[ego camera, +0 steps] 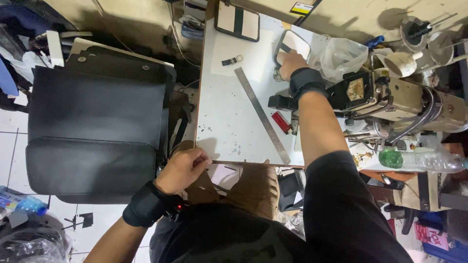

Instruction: The person applies adhesive to leather components and assembles a small pouch or wallet.

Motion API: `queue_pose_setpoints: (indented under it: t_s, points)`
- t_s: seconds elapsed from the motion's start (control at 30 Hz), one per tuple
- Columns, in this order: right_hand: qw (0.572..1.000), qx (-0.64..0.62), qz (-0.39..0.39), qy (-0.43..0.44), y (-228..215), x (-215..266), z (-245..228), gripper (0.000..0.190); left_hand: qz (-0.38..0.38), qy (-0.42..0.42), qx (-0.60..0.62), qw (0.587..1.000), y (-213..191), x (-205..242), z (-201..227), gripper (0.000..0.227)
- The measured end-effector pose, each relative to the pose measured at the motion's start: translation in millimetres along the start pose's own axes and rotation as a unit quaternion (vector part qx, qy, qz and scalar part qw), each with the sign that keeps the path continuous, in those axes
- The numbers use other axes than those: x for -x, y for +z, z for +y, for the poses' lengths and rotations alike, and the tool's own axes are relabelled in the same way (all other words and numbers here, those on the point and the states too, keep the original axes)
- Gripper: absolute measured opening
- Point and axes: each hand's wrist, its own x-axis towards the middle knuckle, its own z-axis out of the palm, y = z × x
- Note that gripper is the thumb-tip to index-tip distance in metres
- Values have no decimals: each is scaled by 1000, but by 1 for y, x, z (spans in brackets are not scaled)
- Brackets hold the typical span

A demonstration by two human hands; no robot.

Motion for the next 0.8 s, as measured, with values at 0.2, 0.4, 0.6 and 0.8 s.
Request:
queue_pose_setpoints:
  t_s: [0.2, 0.4, 0.6, 0.8]
  points:
    - [955, -163, 224, -107, 19, -7, 25, 43, 3, -1, 19, 1000, 1, 1, 0, 16]
    - [953, -171, 241, -65, 7, -3, 18, 60, 15, 27, 3, 1000, 3, 1, -3, 14]
    - [933, -190, 300, -55, -5, 17, 0, 17, 21, 28, 1, 999, 5, 0, -4, 15]
    - [893, -237, 375, -73, -30, 52, -35, 43, 58, 49, -48, 996, 13, 3, -5, 16]
